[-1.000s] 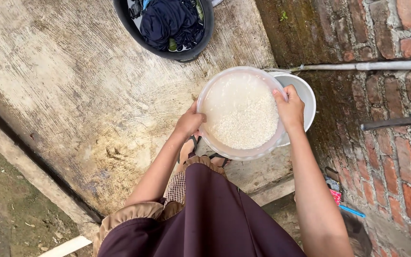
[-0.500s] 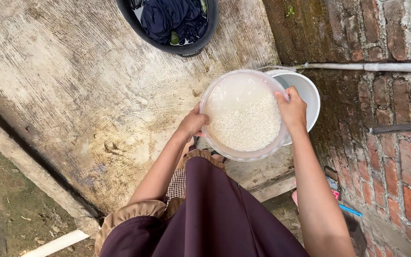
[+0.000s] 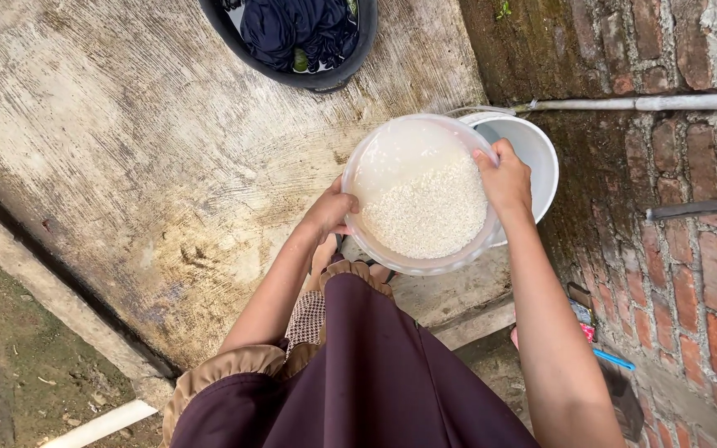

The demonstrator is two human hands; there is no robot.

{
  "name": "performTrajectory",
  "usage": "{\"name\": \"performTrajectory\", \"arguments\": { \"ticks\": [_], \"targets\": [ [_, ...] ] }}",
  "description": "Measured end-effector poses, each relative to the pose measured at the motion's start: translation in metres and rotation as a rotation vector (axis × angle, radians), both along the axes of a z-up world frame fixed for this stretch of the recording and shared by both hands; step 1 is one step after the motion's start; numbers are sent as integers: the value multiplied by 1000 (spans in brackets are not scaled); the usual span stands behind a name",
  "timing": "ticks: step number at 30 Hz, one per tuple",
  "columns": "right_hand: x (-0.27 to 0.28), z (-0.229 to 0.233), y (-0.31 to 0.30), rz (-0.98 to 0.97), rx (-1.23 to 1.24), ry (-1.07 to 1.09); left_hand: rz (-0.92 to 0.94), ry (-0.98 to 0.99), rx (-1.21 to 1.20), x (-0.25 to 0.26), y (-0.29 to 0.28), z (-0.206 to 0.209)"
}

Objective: Washing rice in a plastic bowl under a water tap in an outdoor utility area.

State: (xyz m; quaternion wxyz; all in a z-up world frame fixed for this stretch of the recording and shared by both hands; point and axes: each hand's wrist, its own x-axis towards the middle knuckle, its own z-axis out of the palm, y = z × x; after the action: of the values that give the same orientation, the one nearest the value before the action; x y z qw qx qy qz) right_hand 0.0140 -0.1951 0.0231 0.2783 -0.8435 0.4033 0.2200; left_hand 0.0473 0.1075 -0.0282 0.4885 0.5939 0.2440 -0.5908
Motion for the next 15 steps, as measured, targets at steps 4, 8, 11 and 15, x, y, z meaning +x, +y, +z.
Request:
{"name": "performTrajectory", "arguments": {
  "ticks": [4, 8, 11, 15],
  "targets": [
    [0, 0, 2, -1, -5, 22, 11, -6, -5, -3, 3, -1],
    [-2, 3, 7, -22, 16, 4, 17, -18, -6, -1, 5, 3],
    [-8, 0, 7, -49, 38, -3, -5, -32, -1, -1, 6, 3],
    [-27, -11, 5, -96, 83, -69, -14, -111, -14, -4, 8, 4]
  ]
}}
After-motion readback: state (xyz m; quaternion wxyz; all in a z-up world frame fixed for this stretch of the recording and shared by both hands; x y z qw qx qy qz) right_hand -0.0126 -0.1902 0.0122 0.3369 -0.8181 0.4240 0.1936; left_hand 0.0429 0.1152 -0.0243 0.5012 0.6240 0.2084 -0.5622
